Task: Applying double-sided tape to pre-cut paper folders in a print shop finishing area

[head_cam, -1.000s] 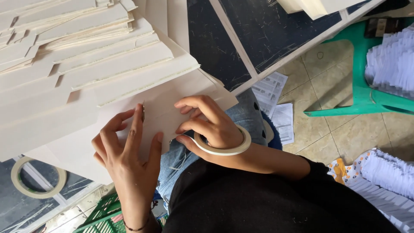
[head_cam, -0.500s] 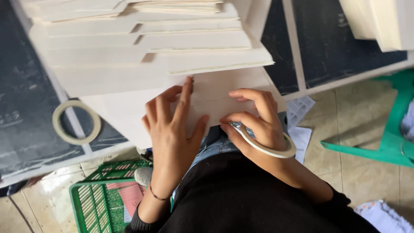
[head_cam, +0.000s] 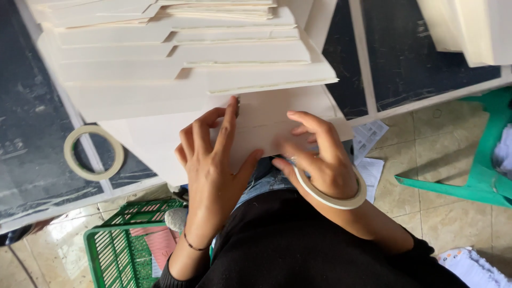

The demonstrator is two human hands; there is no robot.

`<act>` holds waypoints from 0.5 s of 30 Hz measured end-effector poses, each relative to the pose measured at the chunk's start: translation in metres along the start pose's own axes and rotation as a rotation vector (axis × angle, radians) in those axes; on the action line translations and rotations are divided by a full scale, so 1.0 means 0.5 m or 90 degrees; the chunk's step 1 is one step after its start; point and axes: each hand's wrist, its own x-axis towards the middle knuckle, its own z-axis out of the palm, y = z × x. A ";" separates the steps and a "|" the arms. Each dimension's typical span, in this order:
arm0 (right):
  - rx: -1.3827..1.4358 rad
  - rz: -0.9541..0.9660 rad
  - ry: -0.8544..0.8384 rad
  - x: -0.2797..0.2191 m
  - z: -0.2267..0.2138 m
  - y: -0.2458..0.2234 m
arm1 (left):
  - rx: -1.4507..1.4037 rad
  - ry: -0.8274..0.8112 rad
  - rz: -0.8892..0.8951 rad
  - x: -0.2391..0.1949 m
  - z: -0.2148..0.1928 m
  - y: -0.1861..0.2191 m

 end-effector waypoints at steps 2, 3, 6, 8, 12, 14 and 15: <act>-0.032 0.047 0.066 -0.017 -0.027 0.018 | 0.020 -0.001 -0.012 0.002 0.001 -0.001; -0.038 0.051 0.068 -0.021 -0.054 0.021 | 0.016 -0.003 -0.006 0.001 0.001 0.001; -0.018 0.167 0.119 -0.041 -0.109 0.051 | 0.003 0.003 -0.013 0.000 0.002 0.006; -0.047 0.195 0.164 -0.070 -0.117 0.095 | 0.008 0.003 -0.014 0.001 0.004 0.009; -0.056 0.181 0.175 -0.076 -0.116 0.106 | 0.016 0.000 0.014 0.010 0.031 0.048; -0.063 0.191 0.157 -0.075 -0.114 0.110 | -0.001 0.014 0.047 0.017 0.056 0.073; -0.061 0.188 0.159 -0.074 -0.116 0.107 | 0.001 0.017 0.047 0.021 0.061 0.085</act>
